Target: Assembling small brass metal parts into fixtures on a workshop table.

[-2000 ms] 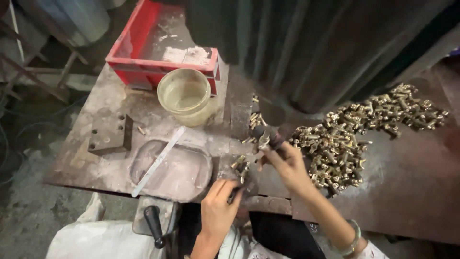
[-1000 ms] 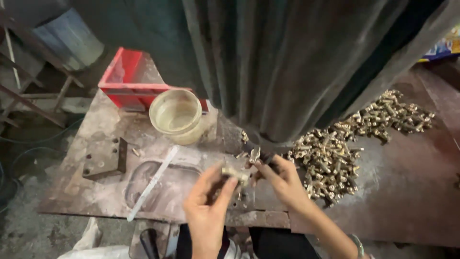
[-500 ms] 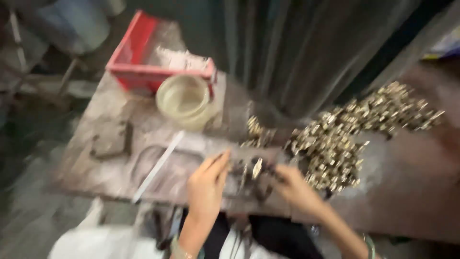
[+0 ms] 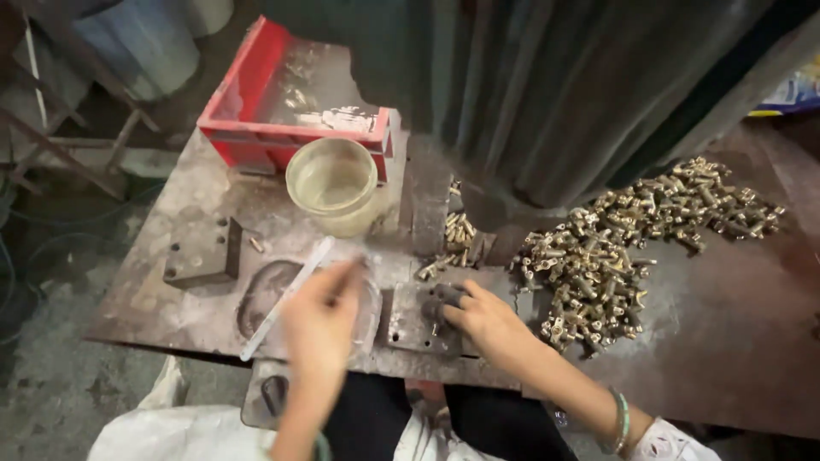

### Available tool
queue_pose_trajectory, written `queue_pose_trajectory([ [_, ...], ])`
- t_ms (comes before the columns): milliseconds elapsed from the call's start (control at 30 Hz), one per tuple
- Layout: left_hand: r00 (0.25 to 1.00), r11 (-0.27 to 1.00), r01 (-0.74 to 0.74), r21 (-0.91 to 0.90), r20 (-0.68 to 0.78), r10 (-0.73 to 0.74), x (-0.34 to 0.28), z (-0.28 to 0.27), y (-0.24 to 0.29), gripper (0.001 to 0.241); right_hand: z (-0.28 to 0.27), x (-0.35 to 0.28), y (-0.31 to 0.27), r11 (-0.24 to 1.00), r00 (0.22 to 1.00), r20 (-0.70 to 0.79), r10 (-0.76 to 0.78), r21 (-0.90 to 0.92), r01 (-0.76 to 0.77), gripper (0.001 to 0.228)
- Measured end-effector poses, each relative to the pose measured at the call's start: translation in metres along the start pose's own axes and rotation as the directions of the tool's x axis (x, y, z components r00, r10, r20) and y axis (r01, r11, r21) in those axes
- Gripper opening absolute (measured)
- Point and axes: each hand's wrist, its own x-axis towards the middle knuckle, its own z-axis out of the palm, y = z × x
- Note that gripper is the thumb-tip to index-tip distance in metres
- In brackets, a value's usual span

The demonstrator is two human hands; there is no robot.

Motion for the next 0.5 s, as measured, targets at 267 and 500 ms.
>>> queue_pose_trajectory([
  [267, 0.980, 0.973, -0.106, -0.207, 0.144, 0.138, -0.042, 0.072, 0.053, 0.035, -0.019, -0.001, -0.012, 0.211, 0.819, 0.034, 0.573, 0.959, -0.188, 0.033],
  [500, 0.979, 0.908, -0.112, -0.404, 0.114, 0.171, -0.008, 0.062, 0.057, 0.028, -0.023, 0.008, 0.002, 0.328, 0.811, -0.142, 0.567, 0.942, -0.065, 0.023],
])
